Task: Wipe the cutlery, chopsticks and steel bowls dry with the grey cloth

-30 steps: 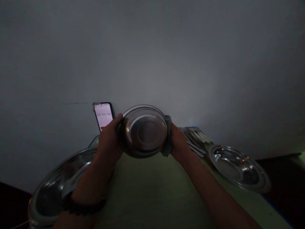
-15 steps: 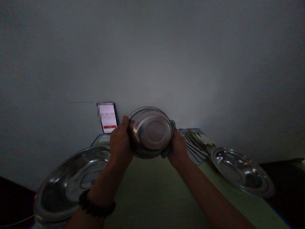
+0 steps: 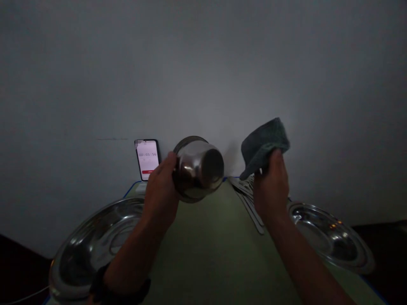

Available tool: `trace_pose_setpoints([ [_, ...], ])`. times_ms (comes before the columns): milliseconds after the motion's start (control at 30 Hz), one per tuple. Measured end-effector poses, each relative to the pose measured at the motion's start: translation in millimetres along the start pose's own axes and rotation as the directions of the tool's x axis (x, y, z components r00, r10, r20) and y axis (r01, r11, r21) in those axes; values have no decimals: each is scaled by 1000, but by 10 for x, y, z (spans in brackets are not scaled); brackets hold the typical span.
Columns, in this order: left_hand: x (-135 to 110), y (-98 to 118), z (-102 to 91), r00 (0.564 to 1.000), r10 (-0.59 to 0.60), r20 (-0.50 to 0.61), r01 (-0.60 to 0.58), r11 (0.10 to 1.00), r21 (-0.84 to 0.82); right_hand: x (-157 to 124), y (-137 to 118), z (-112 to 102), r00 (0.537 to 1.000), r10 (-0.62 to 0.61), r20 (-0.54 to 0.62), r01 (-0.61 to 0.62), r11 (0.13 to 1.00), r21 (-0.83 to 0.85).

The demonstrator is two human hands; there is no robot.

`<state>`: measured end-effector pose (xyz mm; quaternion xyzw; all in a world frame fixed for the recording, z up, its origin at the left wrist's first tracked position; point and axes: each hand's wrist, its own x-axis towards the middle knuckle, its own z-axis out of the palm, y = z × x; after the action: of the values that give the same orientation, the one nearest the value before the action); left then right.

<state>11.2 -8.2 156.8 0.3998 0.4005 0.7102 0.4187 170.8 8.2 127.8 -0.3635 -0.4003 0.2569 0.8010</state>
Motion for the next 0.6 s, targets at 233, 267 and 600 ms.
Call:
trace_pose_setpoints([
  [233, -161, 40, 41, 973, 105, 204, -177, 909, 378, -506, 12, 175, 656, -322, 682, 668, 669, -327],
  [267, -164, 40, 32, 964, 115, 239, -205, 895, 396, -511, 47, 180, 664, -317, 677, 664, 666, -339],
  [600, -75, 26, 29, 994, -89, 70, 96, 990, -107, -223, 238, 91, 895, -61, 442, 204, 937, -283],
])
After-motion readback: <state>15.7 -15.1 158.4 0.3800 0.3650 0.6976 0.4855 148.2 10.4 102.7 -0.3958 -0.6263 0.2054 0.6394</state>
